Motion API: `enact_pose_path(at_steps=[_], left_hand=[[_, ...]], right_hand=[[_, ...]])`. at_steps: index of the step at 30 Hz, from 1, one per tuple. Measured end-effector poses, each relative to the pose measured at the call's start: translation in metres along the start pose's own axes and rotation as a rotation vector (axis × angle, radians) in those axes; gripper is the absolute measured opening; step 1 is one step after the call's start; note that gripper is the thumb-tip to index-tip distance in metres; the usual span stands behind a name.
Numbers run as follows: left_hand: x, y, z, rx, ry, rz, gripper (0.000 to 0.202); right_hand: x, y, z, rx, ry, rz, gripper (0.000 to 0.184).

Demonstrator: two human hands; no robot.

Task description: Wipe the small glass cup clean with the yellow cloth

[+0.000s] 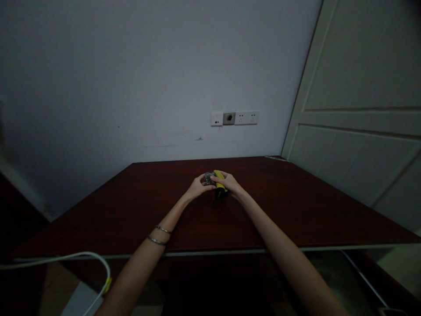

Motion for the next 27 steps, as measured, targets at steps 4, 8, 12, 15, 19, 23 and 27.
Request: enact_pose_path(at_steps=[4, 8, 12, 15, 19, 23, 27], left_hand=[[-0.001, 0.0, 0.005, 0.042, -0.057, 0.013, 0.061], [0.0, 0.001, 0.009, 0.02, -0.093, -0.011, 0.059], [-0.001, -0.001, 0.007, -0.016, -0.096, -0.032, 0.059], [-0.002, -0.004, 0.001, -0.048, -0.068, -0.041, 0.059], [-0.003, -0.007, -0.004, -0.049, -0.031, -0.06, 0.06], [-0.004, -0.008, -0.003, -0.029, -0.041, -0.055, 0.06], [-0.003, -0.01, -0.002, 0.005, -0.043, -0.058, 0.062]], right_hand=[[0.003, 0.012, 0.003, -0.207, -0.015, 0.192, 0.054], [-0.004, 0.027, 0.003, -0.314, -0.064, 0.364, 0.051], [-0.017, 0.051, 0.002, -0.312, -0.104, 0.549, 0.035], [-0.016, 0.052, 0.005, -0.23, -0.127, 0.533, 0.031], [-0.005, 0.035, 0.008, -0.15, -0.126, 0.398, 0.037], [-0.013, 0.045, 0.005, -0.196, -0.122, 0.479, 0.036], [-0.028, 0.062, -0.003, -0.263, -0.084, 0.597, 0.03]])
Point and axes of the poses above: each hand's wrist, its own x-axis towards the middle knuckle, its own z-axis out of the back of the hand, y = z × x, the point moved 10 cm from there along x, towards the middle knuckle, and after that the axes turned 6 degrees about -x, right-handed, at the moved point
